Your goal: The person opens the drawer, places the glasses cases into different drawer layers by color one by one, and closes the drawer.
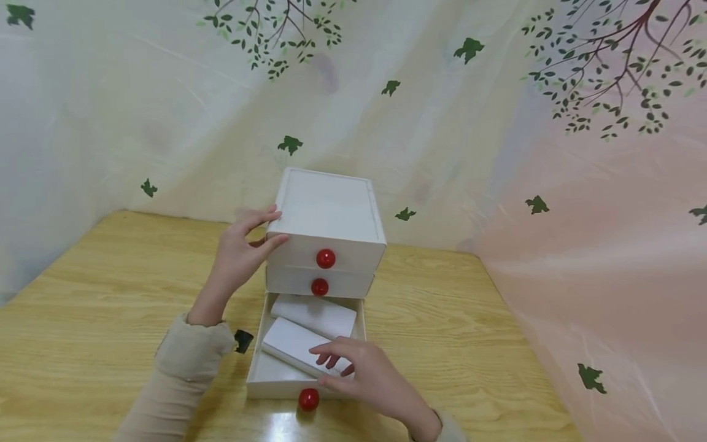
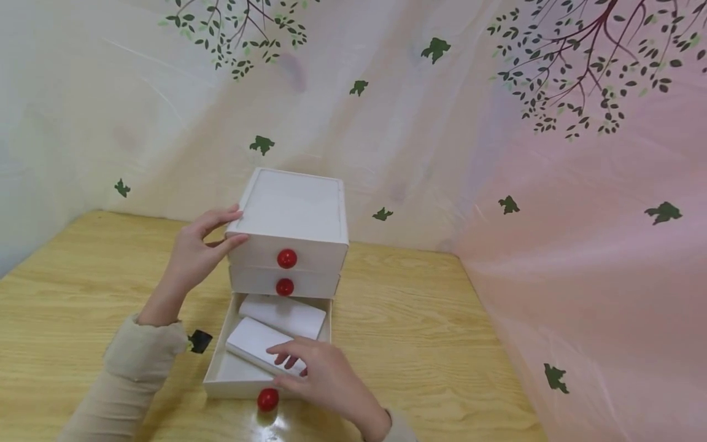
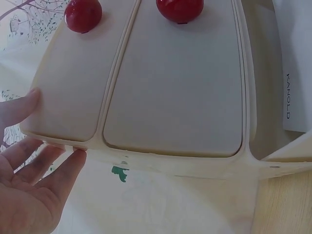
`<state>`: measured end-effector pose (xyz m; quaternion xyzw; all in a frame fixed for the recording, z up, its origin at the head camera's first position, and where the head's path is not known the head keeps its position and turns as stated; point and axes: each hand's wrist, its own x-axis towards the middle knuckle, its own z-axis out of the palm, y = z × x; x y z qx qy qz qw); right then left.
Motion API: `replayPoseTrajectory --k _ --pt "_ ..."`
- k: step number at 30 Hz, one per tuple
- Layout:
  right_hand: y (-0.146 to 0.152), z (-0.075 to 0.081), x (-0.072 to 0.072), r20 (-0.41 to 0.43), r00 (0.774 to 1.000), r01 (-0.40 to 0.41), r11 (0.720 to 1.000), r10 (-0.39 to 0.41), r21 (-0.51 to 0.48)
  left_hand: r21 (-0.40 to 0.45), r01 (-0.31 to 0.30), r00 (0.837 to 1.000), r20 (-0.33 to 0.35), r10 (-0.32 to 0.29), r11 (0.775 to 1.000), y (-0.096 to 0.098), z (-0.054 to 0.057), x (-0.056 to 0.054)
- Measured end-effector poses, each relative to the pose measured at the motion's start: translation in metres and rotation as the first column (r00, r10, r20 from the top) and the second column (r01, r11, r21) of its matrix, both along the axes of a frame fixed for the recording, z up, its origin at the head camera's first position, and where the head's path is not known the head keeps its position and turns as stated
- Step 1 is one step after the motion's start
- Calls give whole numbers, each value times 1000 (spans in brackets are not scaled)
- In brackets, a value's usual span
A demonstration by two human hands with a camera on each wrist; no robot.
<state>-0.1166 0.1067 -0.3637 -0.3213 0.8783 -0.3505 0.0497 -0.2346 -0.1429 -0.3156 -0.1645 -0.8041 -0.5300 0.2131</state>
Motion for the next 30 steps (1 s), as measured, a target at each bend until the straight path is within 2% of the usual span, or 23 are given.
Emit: replayPoseTrajectory --k 5,10,14,17,21,24,26,30 --pt "2 -2 10 21 1000 -9 999 8 44 -7 -2 1000 15 2 1000 1 1 0" --pt "3 -6 17 38 999 12 990 -17 138 -18 -15 1000 23 15 1000 0 2 3" --pt "6 -9 21 35 998 40 984 -47 171 -19 -8 1000 24 9 1000 1 3 3" --pt "7 -11 24 10 999 45 982 -47 181 -17 -13 1000 26 14 1000 1 3 3" --pt "6 -14 27 -84 996 39 974 -21 223 -15 -22 1000 20 23 1000 0 2 2" --pt "4 -17 28 -105 994 50 963 -23 264 -15 -28 1000 14 28 999 0 1 2" --pt "3 -18 28 -84 996 61 957 -39 284 -15 -27 1000 14 27 1000 0 2 2" --pt "-1 -21 27 38 995 76 955 -91 288 -8 -16 999 30 16 1000 1 4 4"
